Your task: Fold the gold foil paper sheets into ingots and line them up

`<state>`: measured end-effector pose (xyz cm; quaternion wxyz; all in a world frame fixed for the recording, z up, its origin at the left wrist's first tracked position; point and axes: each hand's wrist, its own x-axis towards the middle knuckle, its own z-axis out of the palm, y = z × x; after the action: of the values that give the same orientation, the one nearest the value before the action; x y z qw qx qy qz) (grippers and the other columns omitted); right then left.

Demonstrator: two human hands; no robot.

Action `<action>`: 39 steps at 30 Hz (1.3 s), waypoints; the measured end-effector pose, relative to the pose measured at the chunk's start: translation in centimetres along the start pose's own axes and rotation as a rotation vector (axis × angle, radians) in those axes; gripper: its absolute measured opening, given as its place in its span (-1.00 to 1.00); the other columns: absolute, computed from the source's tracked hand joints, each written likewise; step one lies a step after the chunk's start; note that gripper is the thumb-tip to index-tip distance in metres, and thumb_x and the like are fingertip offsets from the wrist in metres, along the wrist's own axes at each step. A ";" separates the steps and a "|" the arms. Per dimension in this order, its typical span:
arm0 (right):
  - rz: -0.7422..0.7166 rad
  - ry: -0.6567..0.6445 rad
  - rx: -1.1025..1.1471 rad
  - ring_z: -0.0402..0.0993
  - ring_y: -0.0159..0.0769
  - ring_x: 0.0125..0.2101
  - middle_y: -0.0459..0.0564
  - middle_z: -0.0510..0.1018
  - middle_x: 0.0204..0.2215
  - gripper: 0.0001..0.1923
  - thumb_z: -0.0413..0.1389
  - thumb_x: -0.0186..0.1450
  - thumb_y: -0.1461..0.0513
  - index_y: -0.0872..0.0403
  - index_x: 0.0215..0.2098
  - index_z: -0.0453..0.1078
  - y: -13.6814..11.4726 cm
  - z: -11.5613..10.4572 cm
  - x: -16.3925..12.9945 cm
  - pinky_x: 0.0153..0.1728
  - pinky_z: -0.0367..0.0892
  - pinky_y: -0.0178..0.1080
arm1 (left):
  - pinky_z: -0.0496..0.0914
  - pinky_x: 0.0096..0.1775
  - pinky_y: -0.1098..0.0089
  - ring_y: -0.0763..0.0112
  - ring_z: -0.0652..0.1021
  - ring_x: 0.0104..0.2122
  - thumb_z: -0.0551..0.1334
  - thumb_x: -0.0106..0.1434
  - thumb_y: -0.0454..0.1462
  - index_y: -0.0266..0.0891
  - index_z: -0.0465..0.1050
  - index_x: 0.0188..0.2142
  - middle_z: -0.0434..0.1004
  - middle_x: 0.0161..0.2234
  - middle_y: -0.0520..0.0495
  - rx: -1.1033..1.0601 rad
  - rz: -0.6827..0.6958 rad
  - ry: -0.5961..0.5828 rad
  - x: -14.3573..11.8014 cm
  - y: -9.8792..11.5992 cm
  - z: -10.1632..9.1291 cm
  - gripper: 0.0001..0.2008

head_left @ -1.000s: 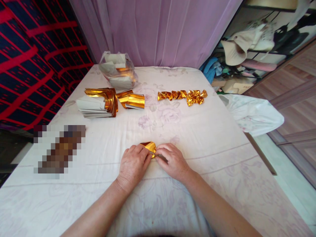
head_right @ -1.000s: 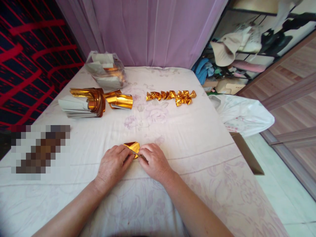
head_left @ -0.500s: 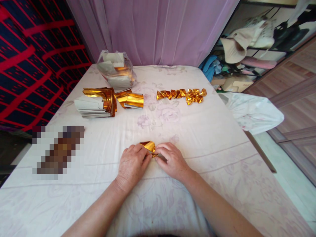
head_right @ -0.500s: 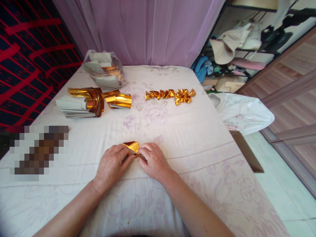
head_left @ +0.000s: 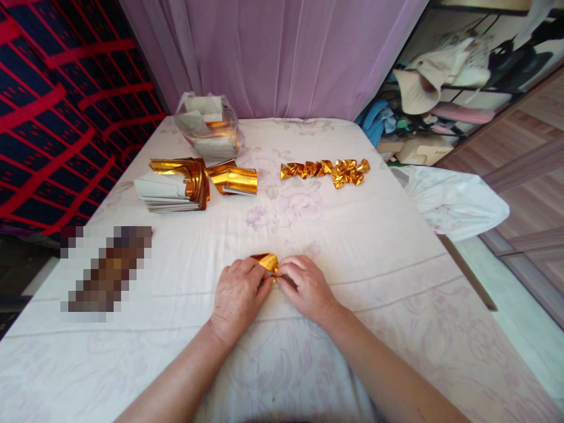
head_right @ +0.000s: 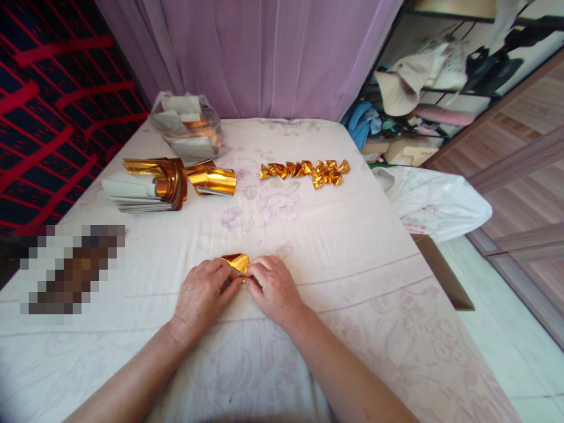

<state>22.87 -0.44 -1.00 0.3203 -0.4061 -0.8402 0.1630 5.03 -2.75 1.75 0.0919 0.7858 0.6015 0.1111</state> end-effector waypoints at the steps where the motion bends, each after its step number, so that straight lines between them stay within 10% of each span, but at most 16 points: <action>1: 0.005 -0.004 -0.003 0.46 -0.22 -0.25 -0.01 0.54 -0.29 -0.87 0.14 0.23 0.39 0.04 -0.33 0.39 0.0 0.0 0.0 -0.18 0.35 -0.16 | 0.31 -0.26 0.24 0.21 0.49 -0.26 0.21 0.31 -0.23 -0.18 0.48 -0.31 0.49 -0.30 -0.06 0.002 -0.002 0.003 0.0 0.0 0.0 -0.89; 39: 0.114 -0.054 -0.053 0.39 -0.22 -0.25 -0.02 0.48 -0.32 -0.89 0.17 0.17 0.37 0.05 -0.36 0.40 -1.0 0.3 0.5 -0.19 0.25 -0.18 | 0.39 -0.26 0.37 0.38 0.50 -0.34 0.13 0.14 -0.41 -0.17 0.38 -0.32 0.48 -0.34 0.03 -0.514 0.007 0.047 0.0 -3.3 -0.2 -0.86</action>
<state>21.83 -0.69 -0.46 0.2767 -0.4573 -0.8280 0.1696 1.95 -1.88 1.01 0.2743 0.7359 0.5526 0.2791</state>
